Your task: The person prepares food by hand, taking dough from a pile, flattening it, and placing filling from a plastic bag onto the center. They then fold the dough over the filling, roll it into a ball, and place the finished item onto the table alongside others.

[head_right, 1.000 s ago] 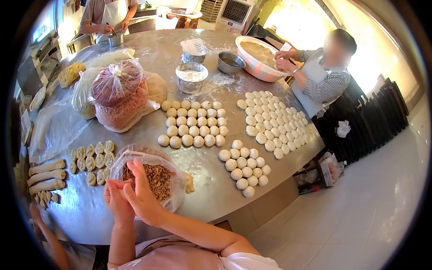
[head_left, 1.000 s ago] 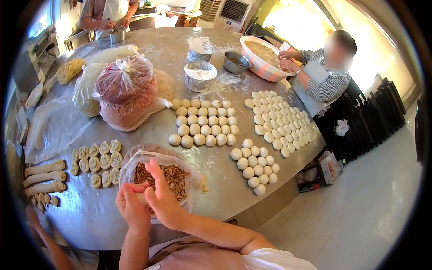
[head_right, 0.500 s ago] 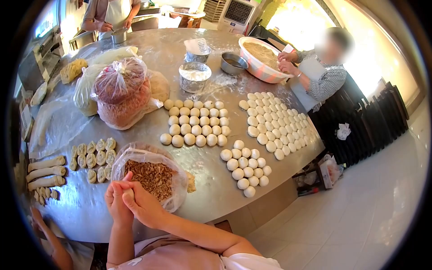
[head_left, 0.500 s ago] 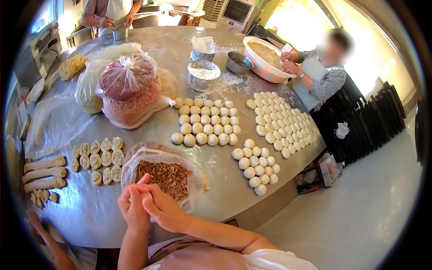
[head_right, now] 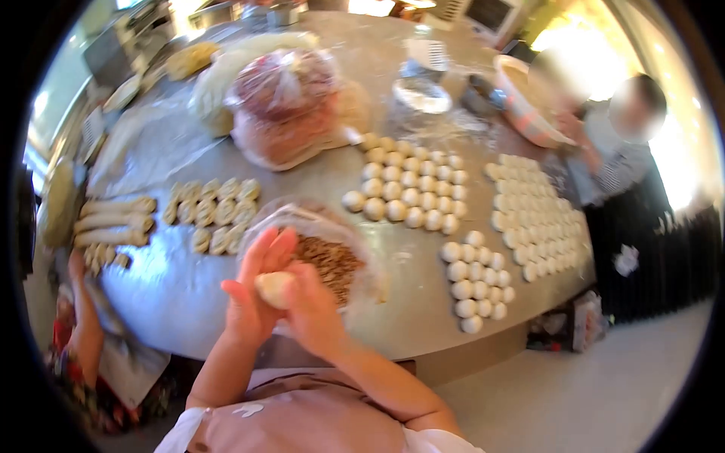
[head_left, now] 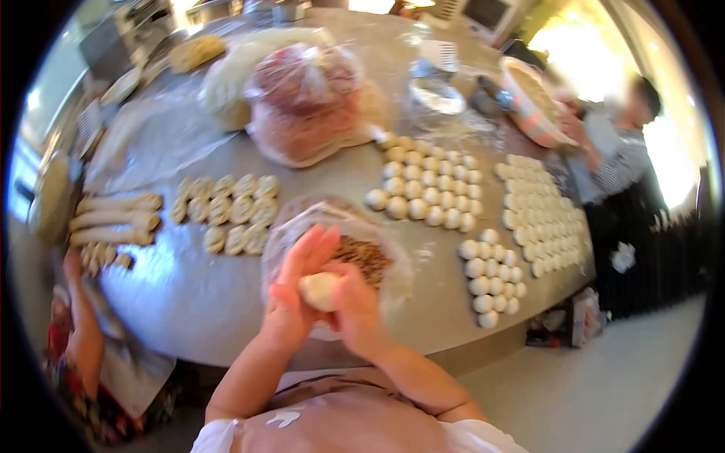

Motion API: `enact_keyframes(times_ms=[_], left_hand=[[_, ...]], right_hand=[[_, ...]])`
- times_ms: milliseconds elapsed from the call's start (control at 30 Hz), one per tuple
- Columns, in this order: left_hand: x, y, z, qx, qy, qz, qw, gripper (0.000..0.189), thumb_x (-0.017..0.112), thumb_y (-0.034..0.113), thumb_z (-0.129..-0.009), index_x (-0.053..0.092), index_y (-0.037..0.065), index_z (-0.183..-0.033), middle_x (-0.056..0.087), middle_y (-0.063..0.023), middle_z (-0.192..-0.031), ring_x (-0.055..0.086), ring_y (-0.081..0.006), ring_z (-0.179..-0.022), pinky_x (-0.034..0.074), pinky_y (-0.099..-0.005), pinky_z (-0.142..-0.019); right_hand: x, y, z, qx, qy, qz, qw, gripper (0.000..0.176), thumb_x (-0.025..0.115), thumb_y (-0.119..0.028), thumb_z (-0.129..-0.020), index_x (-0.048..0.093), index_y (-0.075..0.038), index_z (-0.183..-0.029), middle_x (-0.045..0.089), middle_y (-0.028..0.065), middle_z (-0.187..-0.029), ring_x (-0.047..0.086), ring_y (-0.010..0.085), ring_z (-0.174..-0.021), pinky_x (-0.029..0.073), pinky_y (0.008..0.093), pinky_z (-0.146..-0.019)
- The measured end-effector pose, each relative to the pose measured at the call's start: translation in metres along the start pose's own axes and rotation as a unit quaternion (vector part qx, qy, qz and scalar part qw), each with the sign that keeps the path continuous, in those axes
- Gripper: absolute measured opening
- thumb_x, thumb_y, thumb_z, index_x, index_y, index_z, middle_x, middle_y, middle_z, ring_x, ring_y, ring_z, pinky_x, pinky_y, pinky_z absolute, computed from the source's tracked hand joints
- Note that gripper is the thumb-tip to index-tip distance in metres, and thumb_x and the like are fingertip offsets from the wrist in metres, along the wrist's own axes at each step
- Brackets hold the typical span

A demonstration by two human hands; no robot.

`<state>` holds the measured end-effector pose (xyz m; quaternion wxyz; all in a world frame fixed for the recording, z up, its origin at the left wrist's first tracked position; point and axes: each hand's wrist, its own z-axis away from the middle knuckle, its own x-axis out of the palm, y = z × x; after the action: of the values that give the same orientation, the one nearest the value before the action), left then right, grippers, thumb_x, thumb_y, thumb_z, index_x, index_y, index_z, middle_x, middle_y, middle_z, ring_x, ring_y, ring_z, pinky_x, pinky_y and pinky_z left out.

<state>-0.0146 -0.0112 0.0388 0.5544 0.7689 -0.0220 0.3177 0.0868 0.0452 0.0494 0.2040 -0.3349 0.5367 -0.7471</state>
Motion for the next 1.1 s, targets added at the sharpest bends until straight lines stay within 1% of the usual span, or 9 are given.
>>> enact_keyframes(times_ms=[33, 167, 267, 367, 500, 667, 800, 967, 1100], left_hand=[[0.008, -0.002, -0.002, 0.012, 0.014, 0.059, 0.998, 0.090, 0.038, 0.069, -0.089, 0.020, 0.005, -0.149, 0.031, -0.0177, -0.151, 0.028, -0.0280, -0.140, 0.024, -0.0422, -0.113], [-0.013, -0.003, 0.005, -0.040, -0.039, -0.104, 0.993, 0.030, 0.053, 0.025, -0.097, 0.060, 0.002, -0.115, 0.063, -0.0076, -0.102, 0.059, -0.0108, -0.068, 0.049, -0.0347, -0.091], [-0.026, -0.011, 0.003, -0.016, -0.033, -0.096, 0.995, 0.032, 0.050, 0.029, -0.099, 0.064, 0.002, -0.109, 0.064, -0.0102, -0.103, 0.060, -0.0174, -0.096, 0.050, -0.0342, -0.091], [-0.003, 0.007, -0.003, -0.090, 0.077, 0.152, 0.981, 0.034, 0.049, 0.030, -0.099, 0.066, 0.002, -0.108, 0.067, -0.0114, -0.101, 0.051, -0.0224, -0.120, 0.042, -0.0374, -0.100], [-0.007, -0.005, 0.000, -0.028, 0.045, -0.020, 0.998, 0.044, 0.048, 0.039, -0.098, 0.068, 0.001, -0.098, 0.069, -0.0158, -0.099, 0.053, -0.0330, -0.119, 0.038, -0.0470, -0.104], [-0.009, -0.023, 0.002, -0.004, -0.001, -0.121, 0.993, 0.042, 0.045, 0.030, -0.101, 0.067, -0.002, -0.082, 0.068, -0.0169, -0.091, 0.057, -0.0340, -0.112, 0.037, -0.0478, -0.104], [0.013, -0.019, 0.005, -0.121, -0.029, 0.009, 0.992, 0.095, 0.036, 0.077, -0.084, 0.034, 0.004, -0.144, 0.035, -0.0156, -0.147, 0.041, -0.0285, -0.129, 0.034, -0.0412, -0.106], [-0.001, -0.005, 0.002, -0.121, -0.022, -0.019, 0.992, 0.090, 0.055, 0.064, -0.085, 0.027, 0.004, -0.146, 0.038, -0.0139, -0.144, 0.045, -0.0256, -0.125, 0.037, -0.0378, -0.102], [-0.011, 0.001, 0.005, -0.168, -0.006, -0.032, 0.985, 0.078, 0.059, 0.054, -0.088, 0.034, 0.003, -0.140, 0.044, -0.0123, -0.138, 0.048, -0.0234, -0.121, 0.039, -0.0359, -0.099]], right_hand=[[-0.014, 0.006, -0.002, 0.030, -0.052, 0.007, 0.998, 0.048, 0.036, -0.050, -0.100, 0.049, -0.006, -0.110, 0.058, 0.0024, -0.080, 0.054, 0.0079, -0.062, 0.042, 0.0226, -0.051], [-0.008, 0.016, -0.004, -0.050, -0.086, 0.079, 0.992, 0.057, 0.028, -0.058, -0.099, 0.052, -0.006, -0.106, 0.054, 0.0005, -0.076, 0.046, 0.0054, -0.053, 0.037, 0.0204, -0.045], [0.005, 0.011, -0.007, -0.112, -0.044, 0.095, 0.988, 0.057, 0.030, -0.058, -0.098, 0.051, -0.005, -0.106, 0.054, 0.0014, -0.082, 0.047, 0.0060, -0.057, 0.039, 0.0212, -0.048], [-0.002, 0.010, -0.004, -0.038, -0.025, 0.083, 0.996, 0.059, 0.028, -0.060, -0.097, 0.051, -0.006, -0.105, 0.055, 0.0015, -0.083, 0.045, 0.0047, -0.054, 0.037, 0.0184, -0.046], [-0.017, 0.018, -0.004, 0.039, -0.120, 0.042, 0.991, 0.052, 0.034, -0.052, -0.100, 0.057, -0.006, -0.099, 0.055, 0.0042, -0.078, 0.052, 0.0093, -0.063, 0.042, 0.0231, -0.053], [-0.014, 0.017, -0.005, -0.113, -0.038, 0.148, 0.982, 0.046, 0.038, -0.043, -0.101, 0.059, -0.002, -0.106, 0.060, 0.0081, -0.089, 0.060, 0.0252, -0.082, 0.049, 0.0373, -0.074], [-0.054, 0.003, 0.007, 0.075, -0.090, -0.037, 0.992, 0.052, 0.038, -0.054, -0.099, 0.053, -0.007, -0.117, 0.058, 0.0036, -0.092, 0.056, 0.0118, -0.070, 0.047, 0.0263, -0.061], [-0.182, -0.028, 0.027, -0.060, 0.162, -0.133, 0.976, 0.036, 0.038, -0.039, -0.099, 0.052, -0.009, -0.114, 0.059, 0.0066, -0.088, 0.057, 0.0172, -0.073, 0.048, 0.0300, -0.066], [-0.300, -0.061, 0.053, -0.068, 0.402, 0.183, 0.894, 0.034, 0.049, -0.037, -0.095, 0.058, -0.006, -0.107, 0.062, 0.0055, -0.098, 0.059, 0.0160, -0.090, 0.047, 0.0307, -0.078]])
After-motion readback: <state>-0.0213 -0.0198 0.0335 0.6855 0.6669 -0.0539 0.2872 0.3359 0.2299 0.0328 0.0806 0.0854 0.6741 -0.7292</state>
